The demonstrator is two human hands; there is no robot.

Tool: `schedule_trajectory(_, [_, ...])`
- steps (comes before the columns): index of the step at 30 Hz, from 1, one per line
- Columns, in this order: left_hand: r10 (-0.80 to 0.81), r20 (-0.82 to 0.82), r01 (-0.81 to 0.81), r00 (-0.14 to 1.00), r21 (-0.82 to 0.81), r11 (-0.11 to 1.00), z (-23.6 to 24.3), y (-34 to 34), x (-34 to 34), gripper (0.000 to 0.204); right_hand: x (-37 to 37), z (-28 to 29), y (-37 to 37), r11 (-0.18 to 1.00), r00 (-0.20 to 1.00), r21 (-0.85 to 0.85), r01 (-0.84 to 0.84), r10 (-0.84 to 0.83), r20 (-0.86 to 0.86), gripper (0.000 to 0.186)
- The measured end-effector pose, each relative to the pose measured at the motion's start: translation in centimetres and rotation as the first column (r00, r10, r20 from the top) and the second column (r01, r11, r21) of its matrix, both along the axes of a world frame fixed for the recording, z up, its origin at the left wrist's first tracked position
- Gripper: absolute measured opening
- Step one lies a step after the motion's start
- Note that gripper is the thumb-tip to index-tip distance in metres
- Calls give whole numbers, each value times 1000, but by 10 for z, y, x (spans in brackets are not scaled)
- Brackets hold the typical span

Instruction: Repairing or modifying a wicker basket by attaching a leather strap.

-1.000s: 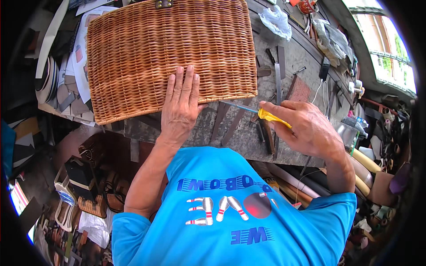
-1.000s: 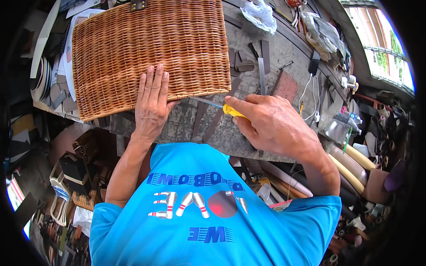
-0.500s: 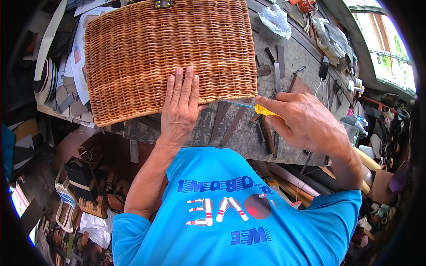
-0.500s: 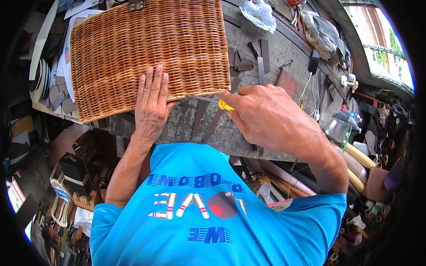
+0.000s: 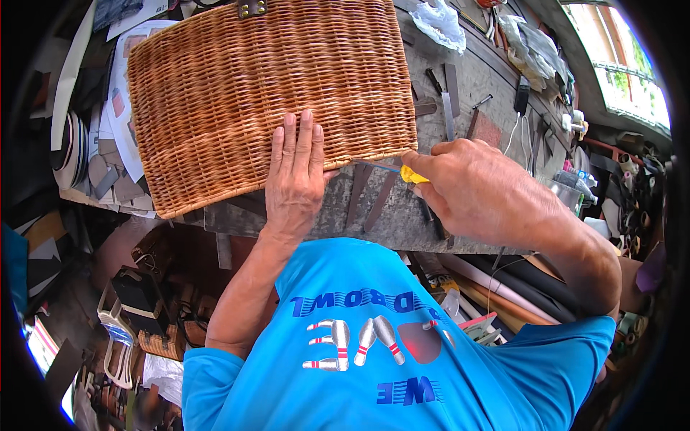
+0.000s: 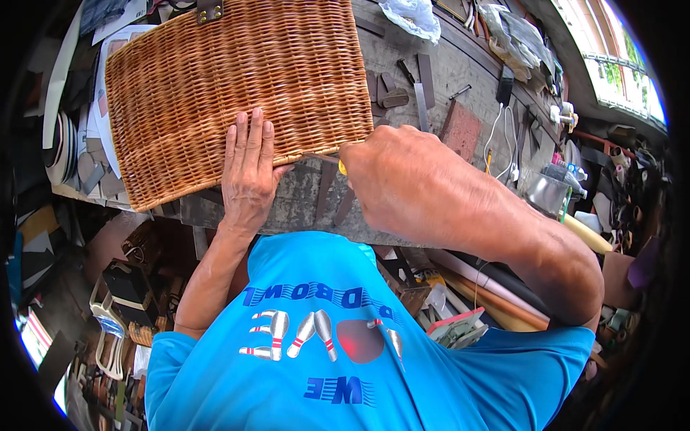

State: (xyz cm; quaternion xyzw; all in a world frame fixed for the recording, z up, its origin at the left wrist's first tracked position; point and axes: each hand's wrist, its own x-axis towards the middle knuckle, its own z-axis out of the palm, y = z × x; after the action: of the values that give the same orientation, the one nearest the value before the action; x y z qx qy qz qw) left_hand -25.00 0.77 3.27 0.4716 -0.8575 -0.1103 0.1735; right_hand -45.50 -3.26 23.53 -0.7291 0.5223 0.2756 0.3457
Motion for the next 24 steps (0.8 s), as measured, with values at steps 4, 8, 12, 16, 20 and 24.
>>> schedule_trajectory(4, [4,-23,-4,1000,-10,1000,-4,0,-1,86,3,-1,3,998,999,-56,-26,28,28,35])
schedule_trajectory(8, [8,-43,-9,999,-17,1000,-4,0,-2,85,-12,-7,10,980,970,-166,111,-71,232,20])
schedule_trajectory(12, [12,-45,-13,999,-13,1000,-3,1,-2,84,-31,-13,-1,939,913,95,331,-344,218,29])
schedule_trajectory(16, [14,-44,-15,999,-16,1000,-5,1,-1,82,-41,-22,3,926,885,147,348,-376,273,32])
schedule_trajectory(20, [10,-43,-11,999,-19,1000,-6,2,-1,81,-9,-7,19,970,982,-197,-140,161,95,41])
schedule_trajectory(24, [12,-50,-12,999,-11,1000,-5,1,-2,82,-19,-12,9,991,973,-134,27,5,231,38])
